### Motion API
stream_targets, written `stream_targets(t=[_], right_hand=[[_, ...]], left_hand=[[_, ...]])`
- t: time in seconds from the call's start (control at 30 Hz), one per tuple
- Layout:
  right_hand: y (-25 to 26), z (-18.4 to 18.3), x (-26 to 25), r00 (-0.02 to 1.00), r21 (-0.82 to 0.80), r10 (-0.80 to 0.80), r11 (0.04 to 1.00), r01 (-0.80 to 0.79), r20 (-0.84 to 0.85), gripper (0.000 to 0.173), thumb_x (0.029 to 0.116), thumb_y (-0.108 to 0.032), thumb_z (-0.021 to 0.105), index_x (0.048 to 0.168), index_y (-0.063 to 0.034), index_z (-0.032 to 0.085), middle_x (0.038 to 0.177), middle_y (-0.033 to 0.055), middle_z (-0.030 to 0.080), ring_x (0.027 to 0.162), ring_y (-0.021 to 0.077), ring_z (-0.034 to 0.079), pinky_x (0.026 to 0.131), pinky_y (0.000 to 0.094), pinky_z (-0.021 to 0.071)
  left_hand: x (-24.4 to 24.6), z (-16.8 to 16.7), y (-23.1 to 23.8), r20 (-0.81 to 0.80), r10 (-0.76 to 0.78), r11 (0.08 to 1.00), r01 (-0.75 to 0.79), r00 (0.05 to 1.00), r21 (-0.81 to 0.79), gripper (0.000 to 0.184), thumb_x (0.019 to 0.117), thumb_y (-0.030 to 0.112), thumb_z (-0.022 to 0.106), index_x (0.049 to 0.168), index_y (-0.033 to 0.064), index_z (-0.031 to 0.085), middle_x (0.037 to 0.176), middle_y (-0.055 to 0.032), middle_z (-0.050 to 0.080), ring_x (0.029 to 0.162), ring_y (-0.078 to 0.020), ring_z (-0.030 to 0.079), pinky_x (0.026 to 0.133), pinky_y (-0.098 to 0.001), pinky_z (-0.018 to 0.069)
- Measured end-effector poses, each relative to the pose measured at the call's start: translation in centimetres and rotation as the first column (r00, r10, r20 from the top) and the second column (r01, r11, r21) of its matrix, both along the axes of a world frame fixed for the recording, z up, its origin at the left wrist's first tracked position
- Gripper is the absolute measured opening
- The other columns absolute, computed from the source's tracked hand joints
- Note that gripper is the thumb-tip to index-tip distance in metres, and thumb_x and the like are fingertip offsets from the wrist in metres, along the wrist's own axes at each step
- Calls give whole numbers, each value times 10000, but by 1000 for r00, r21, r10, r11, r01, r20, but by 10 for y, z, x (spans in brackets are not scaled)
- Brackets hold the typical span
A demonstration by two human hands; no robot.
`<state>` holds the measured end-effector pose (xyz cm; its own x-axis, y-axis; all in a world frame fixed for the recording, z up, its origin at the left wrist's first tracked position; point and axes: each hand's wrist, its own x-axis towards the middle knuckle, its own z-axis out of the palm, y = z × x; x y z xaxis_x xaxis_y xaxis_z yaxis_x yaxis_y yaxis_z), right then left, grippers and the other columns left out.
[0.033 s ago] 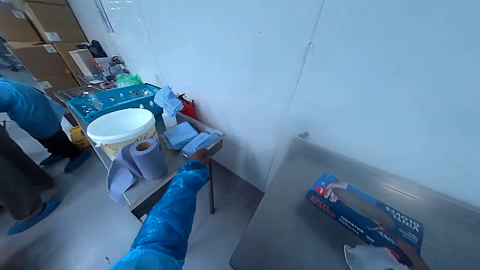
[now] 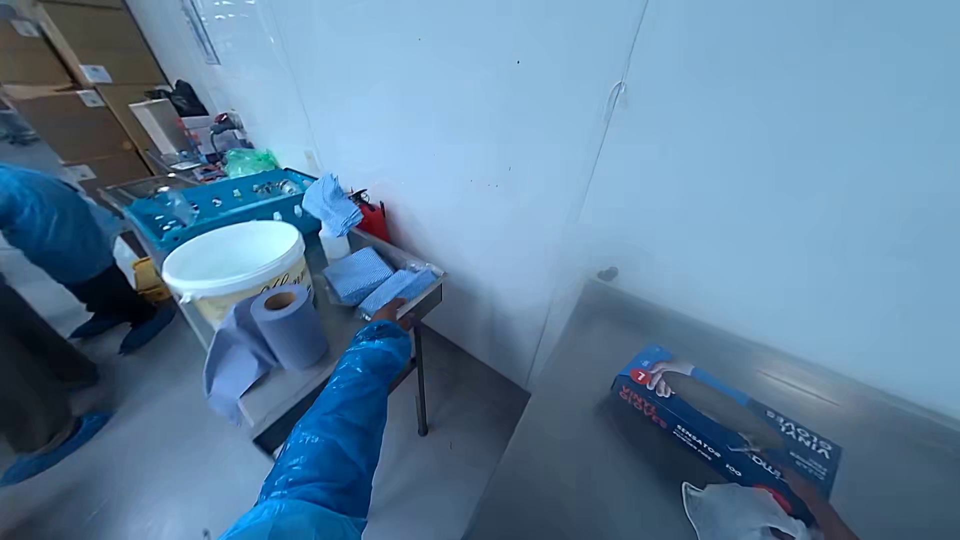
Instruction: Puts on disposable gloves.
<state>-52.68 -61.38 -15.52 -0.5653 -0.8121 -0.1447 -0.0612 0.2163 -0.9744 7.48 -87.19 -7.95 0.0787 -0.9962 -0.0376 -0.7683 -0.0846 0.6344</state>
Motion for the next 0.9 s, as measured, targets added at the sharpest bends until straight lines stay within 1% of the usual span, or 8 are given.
stream_targets(t=[0.13, 0.2, 0.37, 0.5, 0.57, 0.63, 0.73, 0.9], right_hand=[[-97, -58, -61, 877, -142, 165, 957, -254, -452, 599, 1099, -326, 309, 1498, 113, 390, 1504, 330, 458, 1410, 270, 495, 1083, 250, 438], [-126, 5, -17, 965, 158, 160, 979, -128, -208, 513, 1133, -225, 241, 1583, 18, 277, 1647, 210, 300, 1509, 194, 333, 1204, 304, 295], [-161, 23, 5, 985, 277, 35, 961, 14, -168, 451, 1120, -149, 330, 1522, 48, 381, 1525, 288, 444, 1417, 335, 456, 1164, 432, 366], [-164, 31, 4, 974, 482, 24, 871, 90, -226, 496, 1128, -266, 375, 1504, 54, 419, 1520, 291, 462, 1439, 376, 441, 1196, 509, 323], [-160, 41, 5, 956, 552, 169, 834, -8, -241, 460, 1126, -195, 374, 1520, 41, 401, 1539, 282, 442, 1455, 374, 420, 1204, 495, 308], [-155, 56, 9, 943, 589, 249, 805, -75, -220, 454, 1128, -183, 366, 1522, 39, 401, 1547, 286, 431, 1460, 384, 411, 1200, 495, 302], [-149, 66, 11, 979, 622, 173, 780, -67, -112, 525, 1132, -304, 351, 1478, 82, 435, 1517, 302, 451, 1432, 370, 435, 1186, 478, 310], [-151, 59, 4, 934, 716, 281, 697, -41, -220, 495, 1127, -257, 377, 1527, 34, 390, 1479, 330, 483, 1398, 438, 472, 1157, 542, 351]], left_hand=[[23, -38, -83, 105, 194, 970, -206, 975, 128, 656, 981, 352, 681, 1507, 30, 457, 1479, -276, 506, 1413, -451, 440, 1176, -596, 326], [33, -54, -110, 120, 206, 958, -225, 971, 176, 670, 971, 352, 696, 1504, 23, 459, 1491, -273, 493, 1426, -434, 426, 1187, -582, 308], [43, -58, -140, 315, -45, 952, -55, 948, 300, 430, 1057, 256, 564, 1356, -53, 578, 1372, -298, 587, 1335, -463, 521, 1118, -629, 371], [56, -9, -119, 234, -41, 998, 53, 971, -45, 278, 1019, 24, 555, 1257, -110, 612, 1186, -375, 633, 1127, -545, 612, 963, -693, 445], [28, 27, -108, 80, 101, 975, -82, 992, -206, 289, 1003, -91, 471, 1259, -210, 534, 1234, -432, 566, 1155, -512, 579, 1024, -593, 430], [-35, 73, -90, -105, 268, 891, -288, 958, -351, 335, 1058, -41, 357, 1288, -240, 498, 1314, -399, 549, 1229, -394, 556, 1096, -402, 390], [-67, 76, -84, 122, -3, 467, 109, 993, -877, 306, 1043, 34, 427, 997, -208, 608, 963, -400, 651, 911, -526, 660, 874, -575, 514], [-214, 109, -20, 333, -168, 84, 350, 928, -933, 237, 967, 54, 501, 995, -77, 697, 872, -266, 698, 775, -420, 679, 704, -526, 542]])
